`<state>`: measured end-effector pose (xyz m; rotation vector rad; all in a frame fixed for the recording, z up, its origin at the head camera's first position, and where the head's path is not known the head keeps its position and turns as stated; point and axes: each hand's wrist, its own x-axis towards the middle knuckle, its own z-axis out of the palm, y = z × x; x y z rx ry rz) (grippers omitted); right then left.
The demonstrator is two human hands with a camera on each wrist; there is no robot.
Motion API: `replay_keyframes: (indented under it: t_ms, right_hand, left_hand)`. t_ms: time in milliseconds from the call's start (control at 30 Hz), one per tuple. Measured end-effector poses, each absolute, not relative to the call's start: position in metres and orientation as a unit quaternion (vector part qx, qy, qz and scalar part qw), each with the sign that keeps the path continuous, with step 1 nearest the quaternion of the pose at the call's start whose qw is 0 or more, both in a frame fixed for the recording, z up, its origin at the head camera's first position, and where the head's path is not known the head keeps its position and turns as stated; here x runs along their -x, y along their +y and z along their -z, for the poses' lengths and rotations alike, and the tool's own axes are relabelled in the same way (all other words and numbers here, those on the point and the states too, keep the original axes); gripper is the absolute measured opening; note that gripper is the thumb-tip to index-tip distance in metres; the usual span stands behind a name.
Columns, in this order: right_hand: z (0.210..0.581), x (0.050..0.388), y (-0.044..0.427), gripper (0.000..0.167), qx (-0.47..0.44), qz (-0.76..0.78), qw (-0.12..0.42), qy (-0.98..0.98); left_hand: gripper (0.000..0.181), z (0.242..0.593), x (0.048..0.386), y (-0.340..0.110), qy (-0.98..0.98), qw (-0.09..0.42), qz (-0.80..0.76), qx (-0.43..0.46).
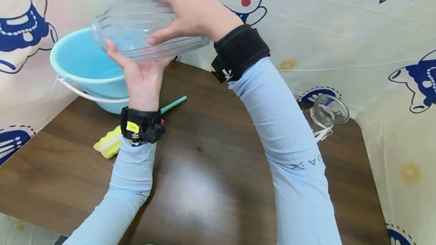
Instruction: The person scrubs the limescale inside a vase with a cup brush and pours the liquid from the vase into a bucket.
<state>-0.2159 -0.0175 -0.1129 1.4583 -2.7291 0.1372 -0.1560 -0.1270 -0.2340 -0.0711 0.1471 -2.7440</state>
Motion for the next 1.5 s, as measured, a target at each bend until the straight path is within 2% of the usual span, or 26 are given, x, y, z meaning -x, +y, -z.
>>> replay_keyframes:
  t_ms: [833,1300,1500]
  right_hand:
    - [0.100,0.212,-0.059,0.084,-0.462,0.083,0.016,-0.883]
    - [0.095,0.210,-0.090,0.094,-0.453,0.165,0.049,-0.875]
    - [0.095,0.206,-0.091,0.093,-0.447,0.166,0.043,-0.878]
  left_hand:
    - [0.056,0.243,0.163,-0.117,0.181,0.200,0.962,-0.028]
    - [0.063,0.239,0.166,-0.121,0.265,0.202,0.943,-0.021]
    - [0.062,0.240,0.166,-0.122,0.273,0.199,0.941,-0.027]
